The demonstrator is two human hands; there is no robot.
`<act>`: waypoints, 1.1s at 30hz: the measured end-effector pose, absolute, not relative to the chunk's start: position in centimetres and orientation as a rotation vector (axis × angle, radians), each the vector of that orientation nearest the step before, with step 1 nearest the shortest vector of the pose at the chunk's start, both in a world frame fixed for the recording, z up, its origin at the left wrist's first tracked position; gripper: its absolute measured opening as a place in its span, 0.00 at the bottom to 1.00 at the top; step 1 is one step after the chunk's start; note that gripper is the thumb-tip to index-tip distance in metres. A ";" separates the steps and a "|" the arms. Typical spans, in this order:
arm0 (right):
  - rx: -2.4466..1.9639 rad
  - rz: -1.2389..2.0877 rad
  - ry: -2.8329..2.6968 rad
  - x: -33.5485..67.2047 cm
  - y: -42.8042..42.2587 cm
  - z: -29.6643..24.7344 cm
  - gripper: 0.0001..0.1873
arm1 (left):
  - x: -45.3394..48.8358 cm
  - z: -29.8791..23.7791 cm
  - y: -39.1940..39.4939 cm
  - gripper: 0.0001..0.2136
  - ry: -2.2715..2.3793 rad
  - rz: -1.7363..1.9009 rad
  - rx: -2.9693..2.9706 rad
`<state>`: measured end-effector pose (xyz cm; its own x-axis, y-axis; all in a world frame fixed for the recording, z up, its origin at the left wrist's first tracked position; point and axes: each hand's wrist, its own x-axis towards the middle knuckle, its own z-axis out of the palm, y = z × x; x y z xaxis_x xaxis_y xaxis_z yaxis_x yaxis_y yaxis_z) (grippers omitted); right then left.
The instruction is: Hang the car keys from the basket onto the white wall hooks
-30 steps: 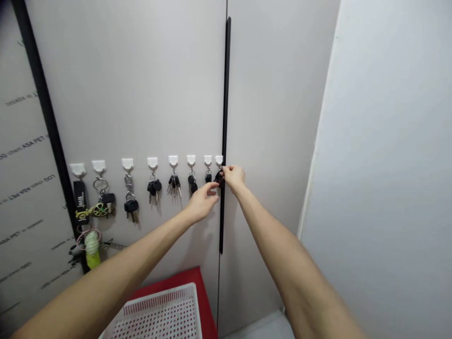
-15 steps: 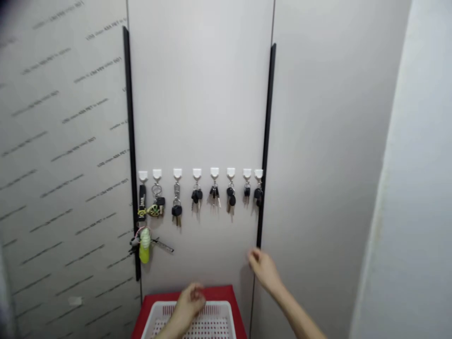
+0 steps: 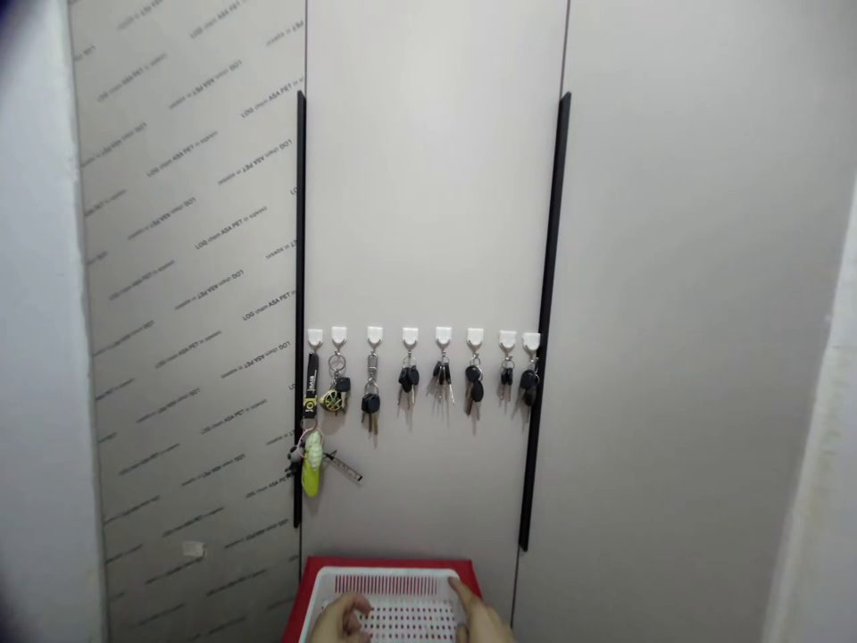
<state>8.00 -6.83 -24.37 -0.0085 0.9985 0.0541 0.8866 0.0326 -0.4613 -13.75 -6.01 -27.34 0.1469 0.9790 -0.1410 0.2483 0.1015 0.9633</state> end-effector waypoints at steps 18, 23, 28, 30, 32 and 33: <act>-0.547 0.466 -1.670 0.5 -9.8 -0.1 0.39 | -11.1 -0.1 -9.8 0.36 0.410 1.547 1.650; -0.555 0.506 -1.674 0.1 -9.3 -0.4 0.39 | -10.9 0.3 -9.8 0.36 0.370 1.531 1.639; -0.554 0.521 -1.685 -0.5 -9.2 -0.4 0.39 | -11.3 0.1 -10.0 0.36 0.365 1.519 1.654; -0.578 0.536 -1.691 -0.7 -8.9 -0.9 0.38 | -11.9 -0.8 -9.5 0.35 0.437 1.531 1.671; -0.669 0.548 -1.703 -0.9 -8.1 -1.8 0.35 | -13.0 -2.1 -8.3 0.32 0.610 1.621 1.666; -0.742 0.544 -1.708 -1.0 -7.6 -2.3 0.33 | -13.8 -2.8 -7.5 0.30 0.741 1.713 1.638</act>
<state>-1.02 -7.60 -2.30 -0.1614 0.7196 0.6754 0.1969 0.6941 -0.6925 -13.83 -7.52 -2.81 -0.0116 0.7744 0.6326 -0.0696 -0.6317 0.7720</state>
